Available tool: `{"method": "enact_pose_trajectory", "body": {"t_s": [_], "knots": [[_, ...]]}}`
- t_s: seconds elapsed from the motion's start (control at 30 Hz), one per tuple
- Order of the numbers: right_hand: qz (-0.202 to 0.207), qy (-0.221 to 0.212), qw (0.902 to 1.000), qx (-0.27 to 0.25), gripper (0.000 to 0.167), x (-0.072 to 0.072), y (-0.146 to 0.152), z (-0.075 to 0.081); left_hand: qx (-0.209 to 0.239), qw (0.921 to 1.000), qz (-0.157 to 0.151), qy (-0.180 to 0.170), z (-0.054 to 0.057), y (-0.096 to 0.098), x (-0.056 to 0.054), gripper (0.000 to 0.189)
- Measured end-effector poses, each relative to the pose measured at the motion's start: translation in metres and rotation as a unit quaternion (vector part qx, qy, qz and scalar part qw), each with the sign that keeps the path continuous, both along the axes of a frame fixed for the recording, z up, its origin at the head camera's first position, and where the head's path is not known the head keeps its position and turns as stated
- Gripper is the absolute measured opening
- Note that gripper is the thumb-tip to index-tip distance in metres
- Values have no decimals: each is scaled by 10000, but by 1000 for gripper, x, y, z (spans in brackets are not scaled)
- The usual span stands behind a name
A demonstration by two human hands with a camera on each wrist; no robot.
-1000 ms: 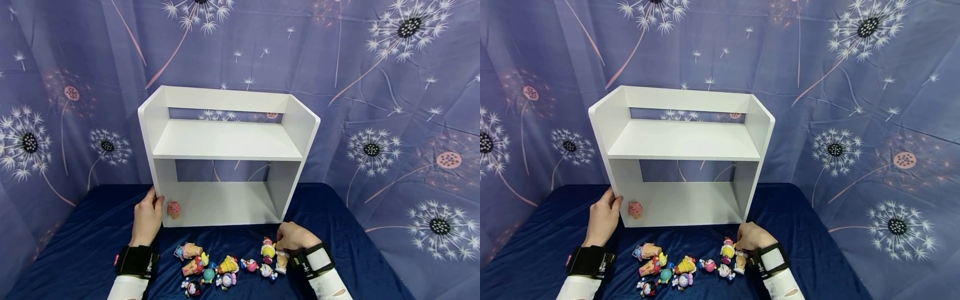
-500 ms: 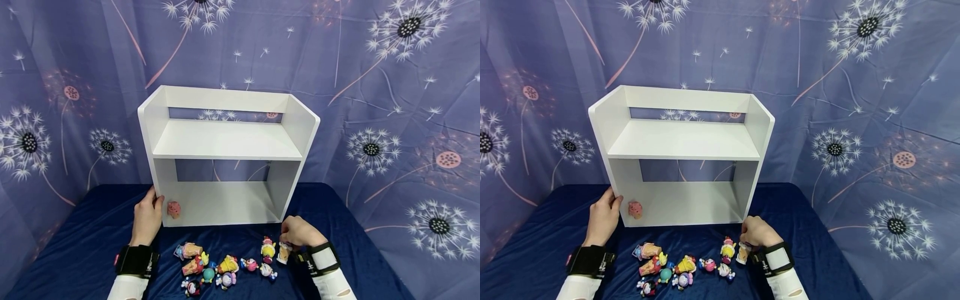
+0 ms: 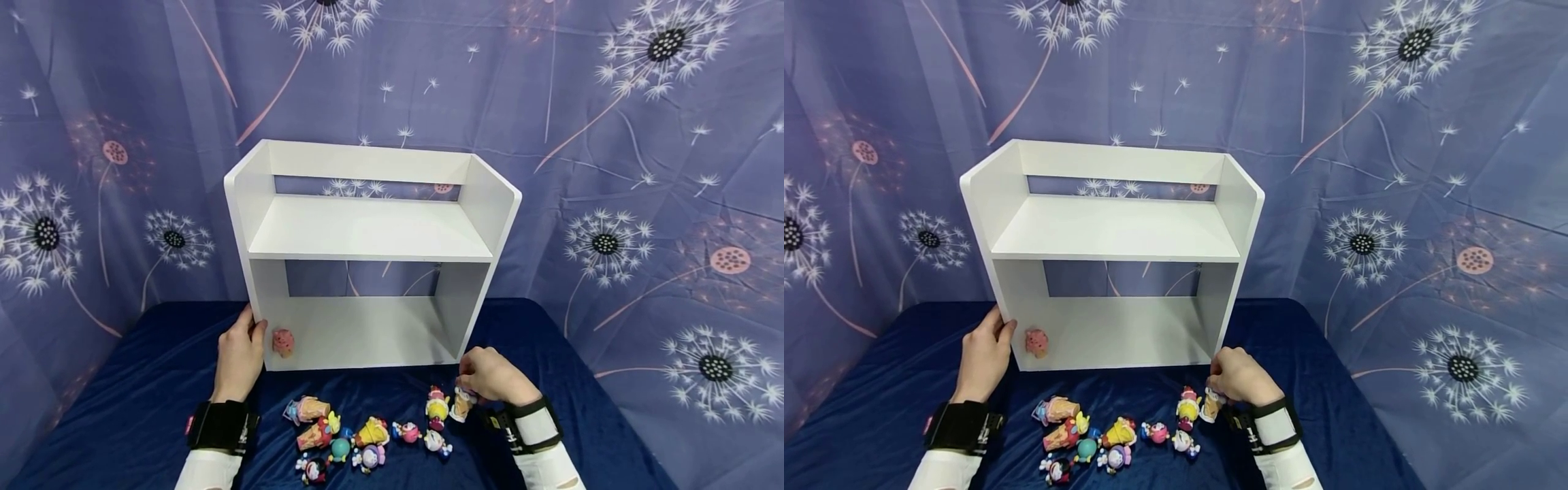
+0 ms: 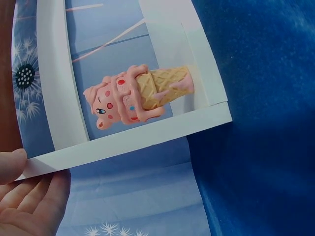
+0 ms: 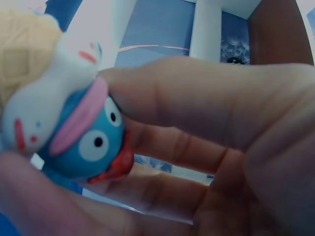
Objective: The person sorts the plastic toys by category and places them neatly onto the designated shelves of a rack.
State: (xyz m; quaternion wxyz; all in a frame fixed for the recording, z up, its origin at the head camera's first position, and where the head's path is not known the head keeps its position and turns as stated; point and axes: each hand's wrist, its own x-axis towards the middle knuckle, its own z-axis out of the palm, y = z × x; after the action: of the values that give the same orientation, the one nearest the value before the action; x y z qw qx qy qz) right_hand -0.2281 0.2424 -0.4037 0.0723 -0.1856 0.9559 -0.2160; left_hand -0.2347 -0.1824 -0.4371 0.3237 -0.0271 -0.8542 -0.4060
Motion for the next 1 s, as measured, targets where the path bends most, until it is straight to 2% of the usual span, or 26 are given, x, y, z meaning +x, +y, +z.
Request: {"method": "enact_pose_trajectory", "body": {"t_s": [0.3, 0.5, 0.77, 1.0], "knots": [[390, 317, 9985, -202, 17, 5, -1, 12, 32, 10000, -17, -26, -1, 1, -2, 27], [709, 661, 9946, -365, 18, 3, -13, 22, 30, 10000, 16, 14, -1, 0, -1, 26], [863, 1181, 9886, -361, 18, -13, -51, 42, 34, 10000, 32, -6, 1, 0, -2, 24], [937, 1567, 9819, -503, 18, -31, -96, 41, 53, 10000, 55, 2, 0, 0, -1, 23]]}}
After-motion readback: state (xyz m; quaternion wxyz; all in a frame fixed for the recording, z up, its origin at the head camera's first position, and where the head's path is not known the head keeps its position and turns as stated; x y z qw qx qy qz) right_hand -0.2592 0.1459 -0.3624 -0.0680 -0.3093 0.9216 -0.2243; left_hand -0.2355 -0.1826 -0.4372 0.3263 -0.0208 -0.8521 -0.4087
